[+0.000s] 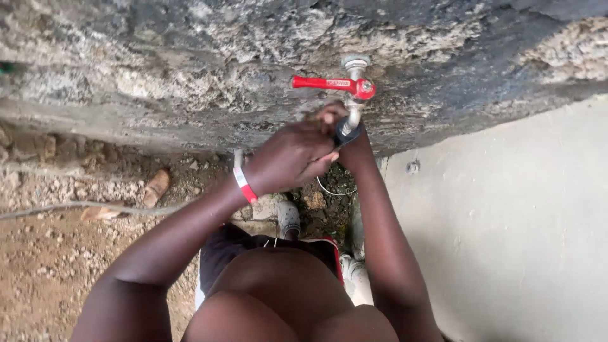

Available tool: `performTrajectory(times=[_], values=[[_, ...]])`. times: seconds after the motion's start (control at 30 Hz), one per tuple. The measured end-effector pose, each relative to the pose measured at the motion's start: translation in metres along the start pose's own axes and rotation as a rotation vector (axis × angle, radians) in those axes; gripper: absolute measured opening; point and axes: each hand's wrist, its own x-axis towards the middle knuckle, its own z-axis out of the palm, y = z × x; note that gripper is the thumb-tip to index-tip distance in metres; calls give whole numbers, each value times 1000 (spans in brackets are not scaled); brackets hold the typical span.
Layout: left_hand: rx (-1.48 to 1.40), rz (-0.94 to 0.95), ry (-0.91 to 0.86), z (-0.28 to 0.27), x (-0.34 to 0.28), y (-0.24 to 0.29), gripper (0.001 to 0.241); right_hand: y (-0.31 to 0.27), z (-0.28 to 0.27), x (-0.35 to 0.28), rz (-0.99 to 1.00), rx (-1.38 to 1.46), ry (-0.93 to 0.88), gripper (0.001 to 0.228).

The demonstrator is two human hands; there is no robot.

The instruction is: Wrapping tape around a faucet and hose connection to create a watertight seal.

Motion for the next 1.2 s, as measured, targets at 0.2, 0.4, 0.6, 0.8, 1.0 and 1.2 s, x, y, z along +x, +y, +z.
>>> performTrajectory(times=[0.2,0.4,0.6,0.8,1.0,1.2], values=[[3,1,61,-6,-6,15,38,-17,15,-68,-23,3,574,23],[10,-12,14,3,-10,12,33,-64,37,-88,-70,-100,487,52],[141,-51,30,12,-13,21,28,-113,31,-69,156,-707,416,47],[164,-114,34,38,-12,18,34,-126,28,-74,206,-869,361,39],[100,-186,56,40,-16,39,30,-115,16,-85,58,-871,282,42],[46,-239,7,26,-24,42,30,-107,27,-83,83,-767,308,37]])
